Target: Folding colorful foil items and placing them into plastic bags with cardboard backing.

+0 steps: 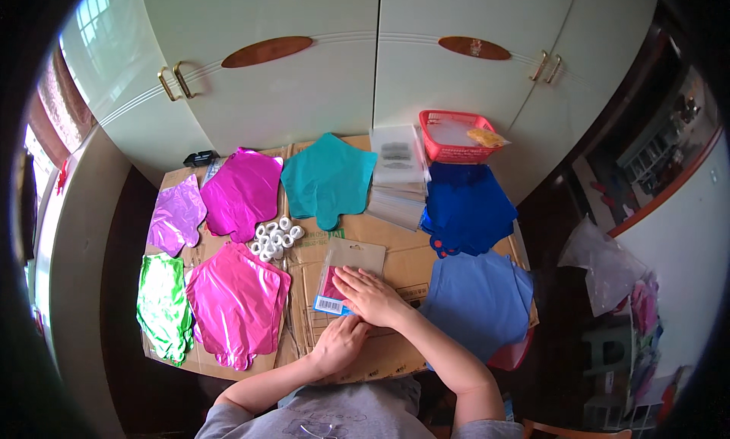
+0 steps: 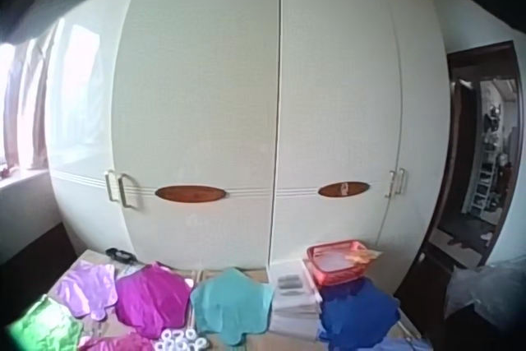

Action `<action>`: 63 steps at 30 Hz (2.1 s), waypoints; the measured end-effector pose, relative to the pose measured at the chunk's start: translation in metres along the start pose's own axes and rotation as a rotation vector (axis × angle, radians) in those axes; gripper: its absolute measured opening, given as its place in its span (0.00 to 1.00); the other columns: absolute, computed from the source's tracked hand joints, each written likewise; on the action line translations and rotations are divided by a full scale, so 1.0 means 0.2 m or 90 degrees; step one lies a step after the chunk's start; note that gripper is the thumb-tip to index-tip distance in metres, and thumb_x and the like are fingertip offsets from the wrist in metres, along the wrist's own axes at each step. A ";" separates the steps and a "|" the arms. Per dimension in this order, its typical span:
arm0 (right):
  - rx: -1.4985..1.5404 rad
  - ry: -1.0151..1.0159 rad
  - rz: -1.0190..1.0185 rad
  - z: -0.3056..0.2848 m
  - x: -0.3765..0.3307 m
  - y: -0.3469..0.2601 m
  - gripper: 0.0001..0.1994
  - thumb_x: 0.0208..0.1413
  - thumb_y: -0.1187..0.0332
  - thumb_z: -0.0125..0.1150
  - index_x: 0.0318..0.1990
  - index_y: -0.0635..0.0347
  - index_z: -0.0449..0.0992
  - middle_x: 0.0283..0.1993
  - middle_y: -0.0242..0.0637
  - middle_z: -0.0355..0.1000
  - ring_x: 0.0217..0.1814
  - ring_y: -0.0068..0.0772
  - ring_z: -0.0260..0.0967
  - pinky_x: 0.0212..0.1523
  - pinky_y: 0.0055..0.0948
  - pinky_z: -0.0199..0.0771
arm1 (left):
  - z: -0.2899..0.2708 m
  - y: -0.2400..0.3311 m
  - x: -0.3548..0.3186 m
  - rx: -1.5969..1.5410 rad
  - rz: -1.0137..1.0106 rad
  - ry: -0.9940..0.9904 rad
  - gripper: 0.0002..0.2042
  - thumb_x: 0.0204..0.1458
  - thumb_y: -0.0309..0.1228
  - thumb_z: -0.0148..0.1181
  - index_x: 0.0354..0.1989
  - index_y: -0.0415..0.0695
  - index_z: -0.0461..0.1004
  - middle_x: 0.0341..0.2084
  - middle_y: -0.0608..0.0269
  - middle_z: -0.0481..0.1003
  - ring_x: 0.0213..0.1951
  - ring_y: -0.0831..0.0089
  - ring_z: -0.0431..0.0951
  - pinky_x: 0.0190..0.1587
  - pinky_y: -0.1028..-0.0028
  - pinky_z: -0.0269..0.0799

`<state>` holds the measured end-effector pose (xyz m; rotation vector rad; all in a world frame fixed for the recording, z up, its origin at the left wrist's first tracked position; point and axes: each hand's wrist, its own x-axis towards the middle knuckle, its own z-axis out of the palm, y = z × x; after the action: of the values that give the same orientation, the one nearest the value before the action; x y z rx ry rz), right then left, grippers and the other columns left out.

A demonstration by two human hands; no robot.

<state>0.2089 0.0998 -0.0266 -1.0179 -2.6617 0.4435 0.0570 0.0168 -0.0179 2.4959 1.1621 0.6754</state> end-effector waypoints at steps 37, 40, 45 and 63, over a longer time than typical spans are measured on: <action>-0.020 0.020 -0.055 -0.02 -0.02 -0.01 0.27 0.59 0.59 0.53 0.64 0.60 0.59 0.69 0.41 0.54 0.72 0.39 0.48 0.70 0.39 0.49 | -0.34 -0.31 -0.14 -0.717 -0.264 0.290 0.05 0.66 0.30 0.38 0.37 0.44 0.56 0.20 0.69 0.60 0.19 0.82 0.57 0.21 0.81 0.56; -0.025 0.001 -0.047 -0.01 -0.02 0.00 0.29 0.60 0.58 0.52 0.66 0.58 0.56 0.70 0.39 0.51 0.74 0.36 0.45 0.71 0.39 0.46 | -0.55 -0.31 -0.12 -0.335 -0.209 0.186 0.02 0.62 0.27 0.48 0.37 0.43 0.63 0.23 0.65 0.66 0.23 0.78 0.67 0.25 0.78 0.67; -0.035 -0.006 -0.059 -0.01 -0.02 0.01 0.30 0.59 0.58 0.53 0.66 0.57 0.55 0.71 0.39 0.51 0.74 0.36 0.45 0.71 0.39 0.46 | -0.63 -0.37 -0.11 0.145 0.109 -0.111 0.17 0.47 0.26 0.55 0.48 0.52 0.71 0.36 0.66 0.71 0.31 0.73 0.72 0.28 0.74 0.73; 0.076 0.156 -0.095 -0.03 -0.05 -0.05 0.13 0.47 0.66 0.65 0.37 0.57 0.70 0.39 0.36 0.66 0.47 0.38 0.66 0.48 0.37 0.67 | -0.35 -0.44 -0.09 0.014 0.193 0.052 0.05 0.41 0.27 0.62 0.27 0.45 0.72 0.25 0.68 0.73 0.28 0.69 0.73 0.26 0.72 0.72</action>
<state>0.2130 0.0869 -0.0189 -0.7785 -2.4400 0.4115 -0.0457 0.0622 -0.0041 2.7142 0.8251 0.8525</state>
